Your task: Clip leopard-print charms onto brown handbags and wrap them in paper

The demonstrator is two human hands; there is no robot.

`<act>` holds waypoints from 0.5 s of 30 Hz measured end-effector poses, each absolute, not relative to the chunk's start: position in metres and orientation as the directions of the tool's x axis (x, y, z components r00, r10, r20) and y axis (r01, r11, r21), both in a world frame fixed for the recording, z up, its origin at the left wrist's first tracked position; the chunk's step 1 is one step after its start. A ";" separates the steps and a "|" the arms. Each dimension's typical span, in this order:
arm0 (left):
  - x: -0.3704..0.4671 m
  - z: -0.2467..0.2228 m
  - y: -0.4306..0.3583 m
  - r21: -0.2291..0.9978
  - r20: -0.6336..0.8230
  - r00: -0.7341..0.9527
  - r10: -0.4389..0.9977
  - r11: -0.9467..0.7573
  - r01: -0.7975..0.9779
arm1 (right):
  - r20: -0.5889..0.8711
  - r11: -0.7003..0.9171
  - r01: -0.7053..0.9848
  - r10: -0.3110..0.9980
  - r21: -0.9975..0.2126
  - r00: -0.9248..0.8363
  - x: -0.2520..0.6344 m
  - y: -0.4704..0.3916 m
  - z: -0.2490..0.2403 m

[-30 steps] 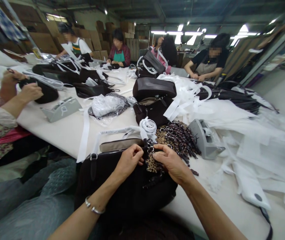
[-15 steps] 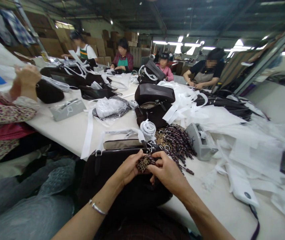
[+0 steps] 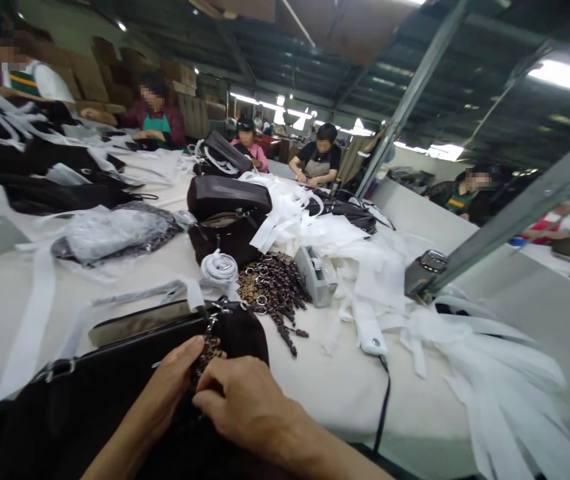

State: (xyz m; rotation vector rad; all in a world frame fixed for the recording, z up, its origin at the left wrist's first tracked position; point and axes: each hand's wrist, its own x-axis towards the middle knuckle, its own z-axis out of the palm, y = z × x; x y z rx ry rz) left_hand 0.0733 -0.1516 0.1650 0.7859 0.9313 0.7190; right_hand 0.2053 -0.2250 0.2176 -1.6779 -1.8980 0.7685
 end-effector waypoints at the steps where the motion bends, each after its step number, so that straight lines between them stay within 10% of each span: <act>1: 0.072 0.164 -0.153 0.827 -0.426 0.409 0.807 0.531 -0.184 | 0.039 0.105 0.690 0.993 -0.717 -0.110 0.213 -0.225 0.219; 5: 0.071 0.154 -0.158 0.804 -0.504 0.359 0.786 0.578 -0.136 | 0.165 0.034 0.732 0.980 -0.681 0.108 0.286 -0.221 0.220; 10: 0.075 0.149 -0.161 0.809 -0.515 0.315 0.797 0.574 -0.128 | 0.137 -0.457 0.876 0.868 -0.152 0.477 0.439 -0.221 0.211; 15: 0.079 0.148 -0.162 0.791 -0.556 0.286 0.780 0.603 -0.106 | 0.147 -0.650 0.760 0.752 0.003 0.643 0.545 -0.220 0.205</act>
